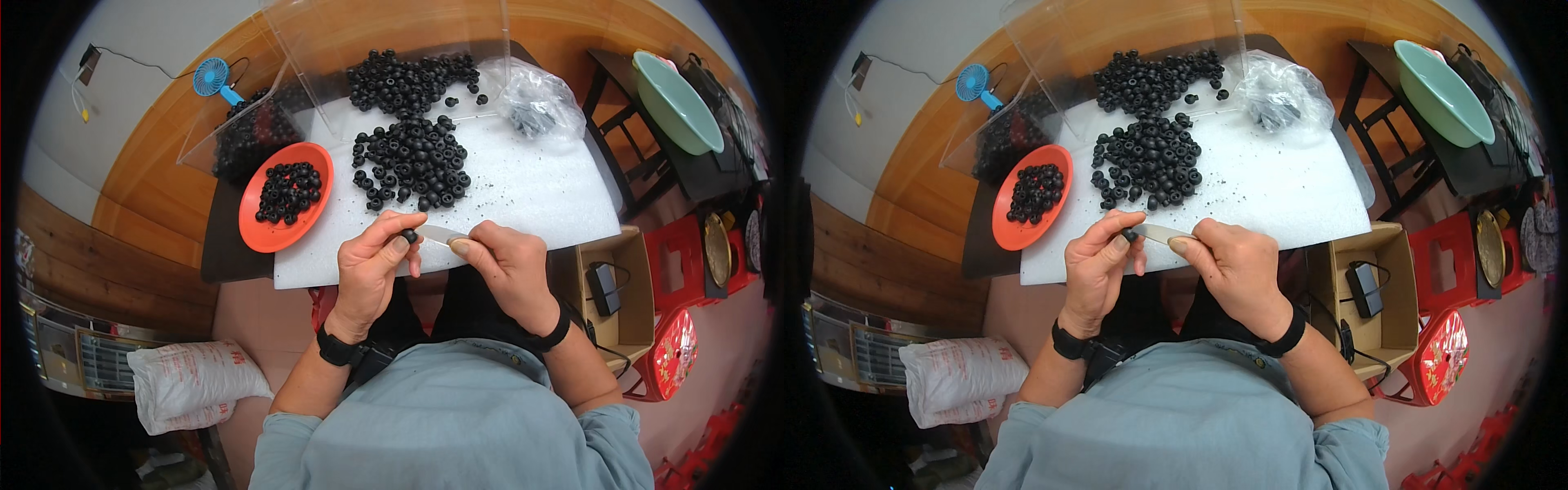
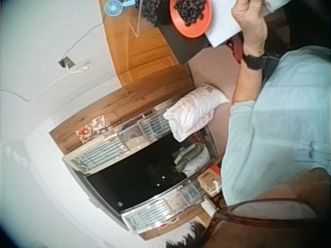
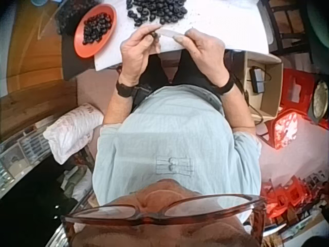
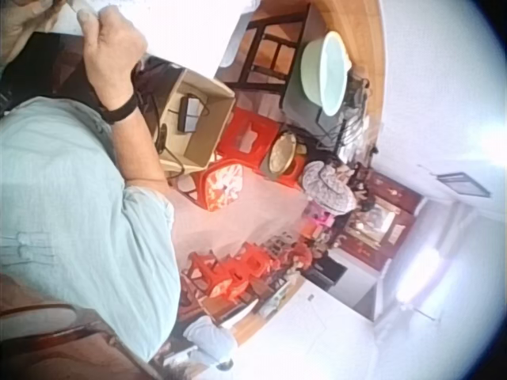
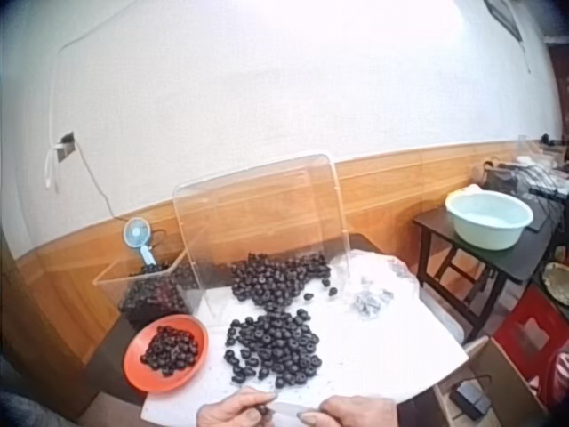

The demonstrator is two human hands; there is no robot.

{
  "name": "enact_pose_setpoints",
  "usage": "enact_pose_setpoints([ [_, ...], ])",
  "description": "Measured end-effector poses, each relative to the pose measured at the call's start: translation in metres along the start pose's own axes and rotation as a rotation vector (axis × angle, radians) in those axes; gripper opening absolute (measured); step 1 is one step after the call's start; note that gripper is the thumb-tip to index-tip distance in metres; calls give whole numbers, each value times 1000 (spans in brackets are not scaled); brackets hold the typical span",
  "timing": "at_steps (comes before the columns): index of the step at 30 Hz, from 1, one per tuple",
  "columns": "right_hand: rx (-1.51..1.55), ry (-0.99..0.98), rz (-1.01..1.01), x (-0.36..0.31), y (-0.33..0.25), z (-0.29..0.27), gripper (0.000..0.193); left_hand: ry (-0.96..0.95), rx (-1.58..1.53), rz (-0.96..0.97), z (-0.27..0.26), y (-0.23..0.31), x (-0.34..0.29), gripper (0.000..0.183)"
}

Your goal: Peeling or trimming small black seeds or fruit using a small knife.

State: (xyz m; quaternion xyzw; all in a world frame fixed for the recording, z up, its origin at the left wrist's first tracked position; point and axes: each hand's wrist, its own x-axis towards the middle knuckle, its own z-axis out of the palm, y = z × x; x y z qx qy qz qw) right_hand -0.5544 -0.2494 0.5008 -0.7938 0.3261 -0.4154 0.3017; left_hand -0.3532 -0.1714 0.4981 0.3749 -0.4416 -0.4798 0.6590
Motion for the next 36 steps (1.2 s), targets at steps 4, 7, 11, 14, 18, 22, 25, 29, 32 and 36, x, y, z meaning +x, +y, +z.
enact_pose_setpoints([
  [4, -83, 11, -29, 0, 0, 1, 37, -3, 9, 12, 1, 1, -1, 30],
  [7, -96, -3, -32, 1, 0, 0, 39, -14, 17, 8, 0, 0, -1, 30],
  [11, -125, -4, -40, 1, 0, 0, 39, -17, 20, 14, 0, 0, -1, 29],
  [14, -128, -3, -44, 1, -1, 0, 39, -13, 17, 12, 0, 0, -1, 29],
  [18, -123, 6, -56, 0, 0, 1, 38, -13, 13, 13, 0, -1, -1, 29],
  [22, -120, 12, -54, 0, 0, 1, 37, -14, 10, 14, 1, -1, -1, 29],
  [25, -115, 13, -61, 0, 0, 1, 37, -10, 4, 8, 0, -1, -2, 29],
  [29, -122, 9, -59, 0, 0, 1, 37, -22, 7, 12, 0, -1, -1, 29],
  [32, -119, 4, -67, 0, 0, 0, 37, -17, 12, 13, 1, -1, -1, 29],
  [36, -135, -5, -81, 1, -1, -1, 37, -12, 10, 1, 0, -2, -1, 27],
])
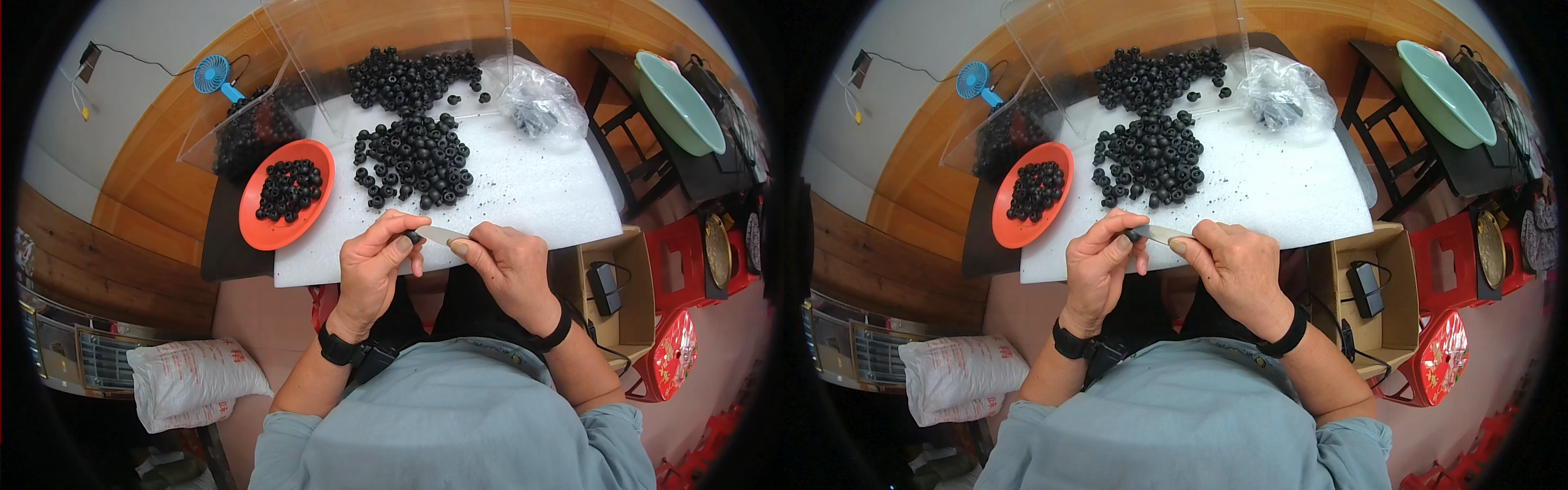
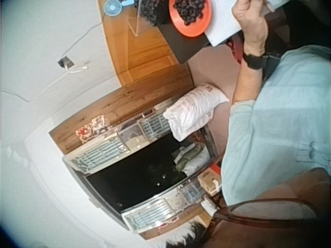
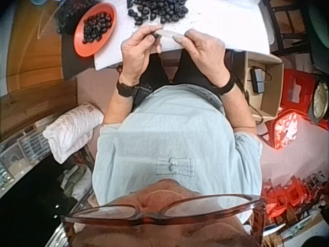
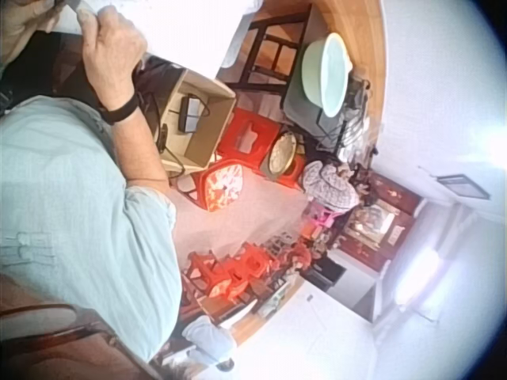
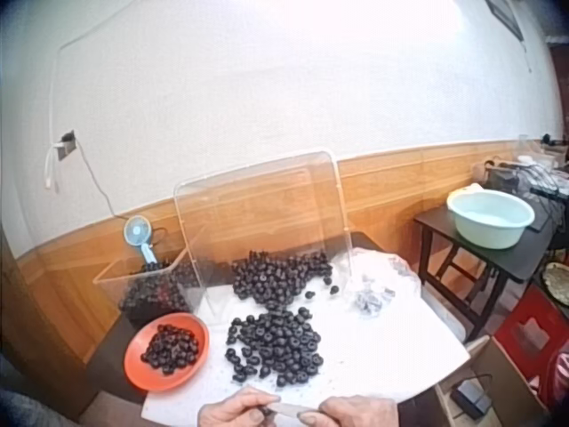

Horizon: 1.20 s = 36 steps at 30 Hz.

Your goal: Peeling or trimming small black seeds or fruit using a small knife.

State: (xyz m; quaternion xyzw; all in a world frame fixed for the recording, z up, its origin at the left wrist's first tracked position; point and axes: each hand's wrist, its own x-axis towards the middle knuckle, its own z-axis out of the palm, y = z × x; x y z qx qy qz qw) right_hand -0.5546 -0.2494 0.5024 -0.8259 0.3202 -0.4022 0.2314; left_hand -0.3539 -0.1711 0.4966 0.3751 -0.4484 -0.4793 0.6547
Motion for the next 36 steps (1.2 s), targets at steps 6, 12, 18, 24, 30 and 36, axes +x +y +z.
enact_pose_setpoints([
  [6, -22, 4, -33, -1, 0, 2, 35, 22, 6, 14, 0, -4, -1, 25],
  [12, 66, 34, 9, -3, 1, 5, 33, 61, 76, 13, 7, 2, 0, 25],
  [18, 131, 46, 39, -5, 8, 3, 33, 325, 554, 286, -17, 51, 6, 26],
  [24, 73, 82, -17, -7, 9, 2, 31, 344, 1461, 545, -35, 110, 21, 37],
  [30, 78, 75, -55, -8, 1, 6, 27, -756, 524, 102, 46, 124, -76, 33],
  [36, 36, 26, -4, -12, 2, 4, 18, -625, 597, 788, 127, 114, -66, 38],
])
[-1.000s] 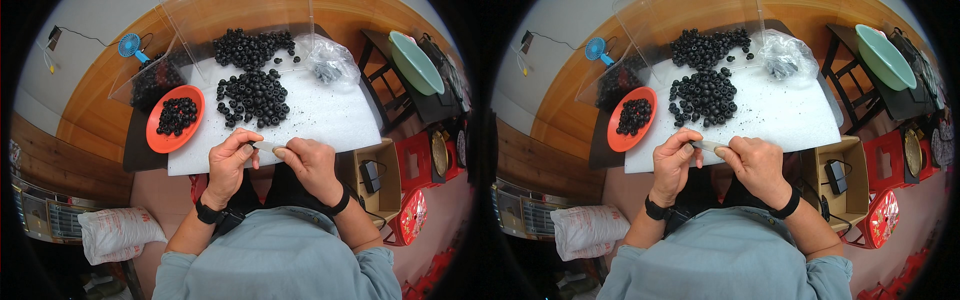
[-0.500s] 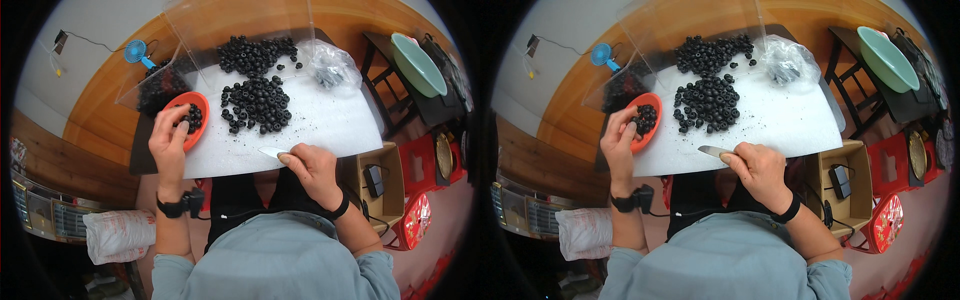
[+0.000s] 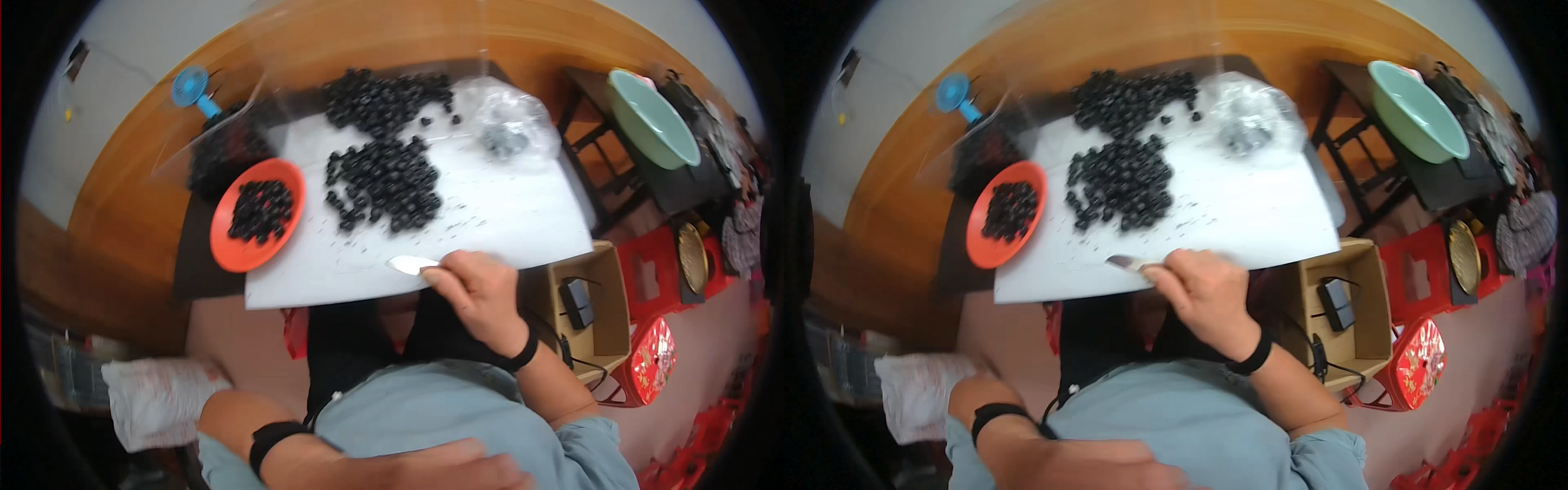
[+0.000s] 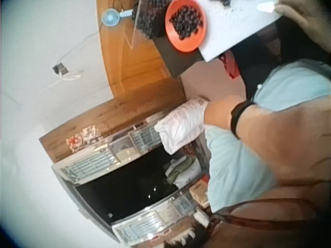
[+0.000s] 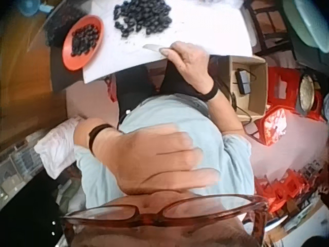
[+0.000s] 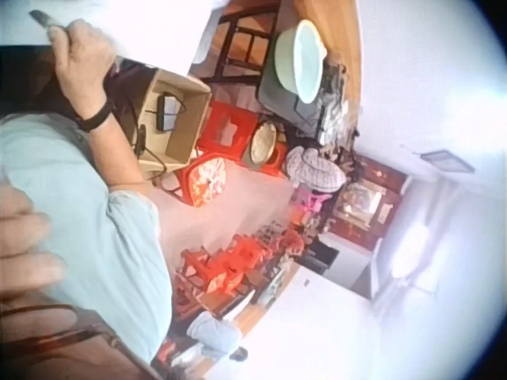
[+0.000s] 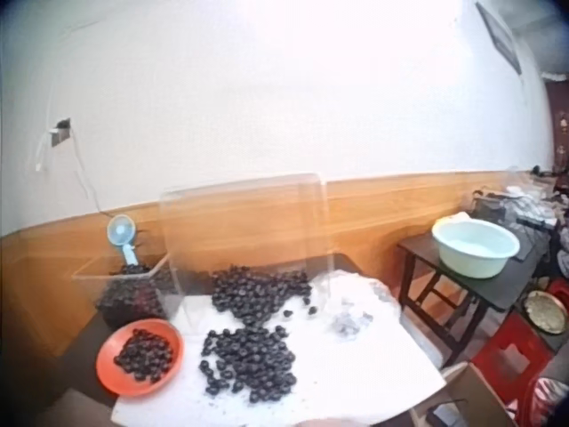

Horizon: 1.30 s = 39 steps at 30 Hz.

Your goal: Peeling or trimming small black seeds or fruit using a small knife.

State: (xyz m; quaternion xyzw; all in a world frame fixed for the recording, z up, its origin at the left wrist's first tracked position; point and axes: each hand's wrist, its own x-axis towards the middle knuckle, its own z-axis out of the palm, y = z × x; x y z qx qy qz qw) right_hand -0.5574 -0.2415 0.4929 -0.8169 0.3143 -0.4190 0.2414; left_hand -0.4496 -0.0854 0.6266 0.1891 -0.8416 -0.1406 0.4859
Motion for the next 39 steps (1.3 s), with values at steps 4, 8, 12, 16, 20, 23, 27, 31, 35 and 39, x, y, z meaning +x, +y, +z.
enact_pose_setpoints([
  [4, 17, -18, -10, 8, 3, -2, 18, 93, -192, -48, 17, -9, 28, 28],
  [8, 71, 63, 61, -1, 7, -9, 25, 113, -666, -40, 44, -11, 31, 13],
  [12, 37, 16, -34, 2, 8, -2, 23, -7, -725, -72, 31, -8, 8, 17],
  [16, 70, 72, -67, -1, 8, 4, 27, -237, -755, -136, -11, -7, 6, 18],
  [20, 72, 98, -97, 0, 7, 7, 26, -346, -664, -155, -23, -9, -5, 21],
  [23, 62, 101, -77, 0, 11, 4, 26, -349, -713, -343, -54, -18, -29, 24],
  [27, 79, 130, -100, 1, 13, 7, 27, -130, 126, -639, -73, -73, -42, 11],
  [31, 62, 108, -112, 2, 10, 4, 27, 123, 685, -668, -84, -140, -80, 16],
  [35, 58, 108, -112, 1, 11, 3, 28, 85, 907, -641, -78, -168, -94, 18],
  [39, 34, 113, -110, 0, 9, 5, 27, 62, 982, -677, -75, -179, -94, 18],
])
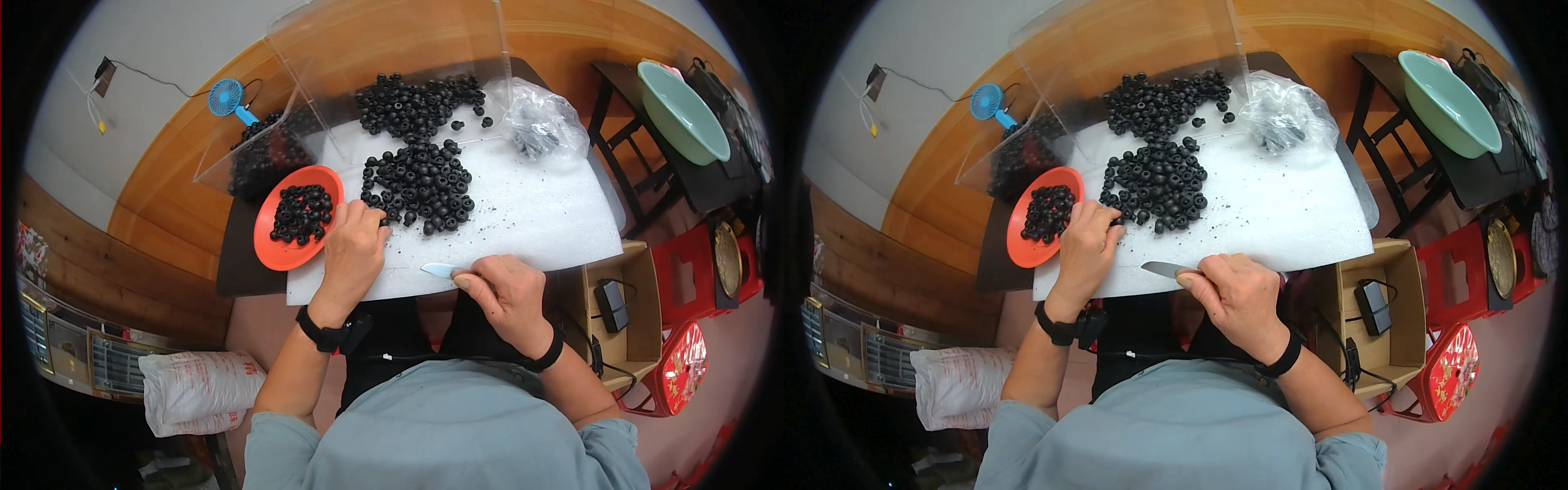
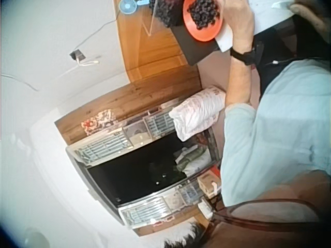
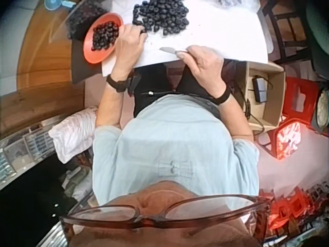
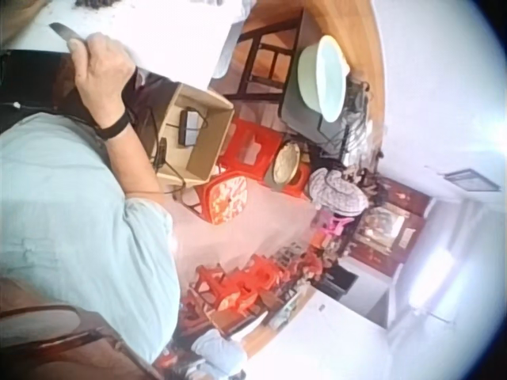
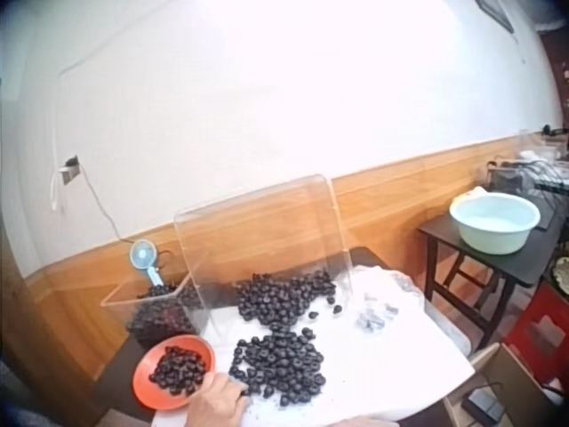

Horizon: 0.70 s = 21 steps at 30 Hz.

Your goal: Peeling or trimming small black seeds or fruit using a small knife.

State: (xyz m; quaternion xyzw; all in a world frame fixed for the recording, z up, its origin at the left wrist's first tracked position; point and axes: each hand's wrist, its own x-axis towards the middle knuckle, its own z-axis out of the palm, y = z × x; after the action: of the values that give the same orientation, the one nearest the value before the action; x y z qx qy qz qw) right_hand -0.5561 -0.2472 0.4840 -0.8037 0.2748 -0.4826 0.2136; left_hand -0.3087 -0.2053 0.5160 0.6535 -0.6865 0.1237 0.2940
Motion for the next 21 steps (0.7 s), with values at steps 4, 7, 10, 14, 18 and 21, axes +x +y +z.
enact_pose_setpoints([
  [4, -17, 5, -11, -1, 1, 1, 27, -21, -77, -26, -3, 1, -3, 22],
  [7, -33, 14, 1, -2, 2, 1, 27, -19, -300, -42, -11, 12, -12, 18],
  [10, -57, -3, 6, 0, -2, 1, 27, -41, -181, 29, -7, 19, -19, 17],
  [14, -67, -6, 17, 4, -7, -3, 28, -7, -190, 43, -4, 19, -22, 18],
  [18, 7, 1, 89, 17, -15, -15, 31, -57, -703, -191, -16, 29, -22, 23],
  [21, -2, -43, 128, 23, -12, -10, 34, -119, -1067, -355, -14, 33, -23, 23],
])
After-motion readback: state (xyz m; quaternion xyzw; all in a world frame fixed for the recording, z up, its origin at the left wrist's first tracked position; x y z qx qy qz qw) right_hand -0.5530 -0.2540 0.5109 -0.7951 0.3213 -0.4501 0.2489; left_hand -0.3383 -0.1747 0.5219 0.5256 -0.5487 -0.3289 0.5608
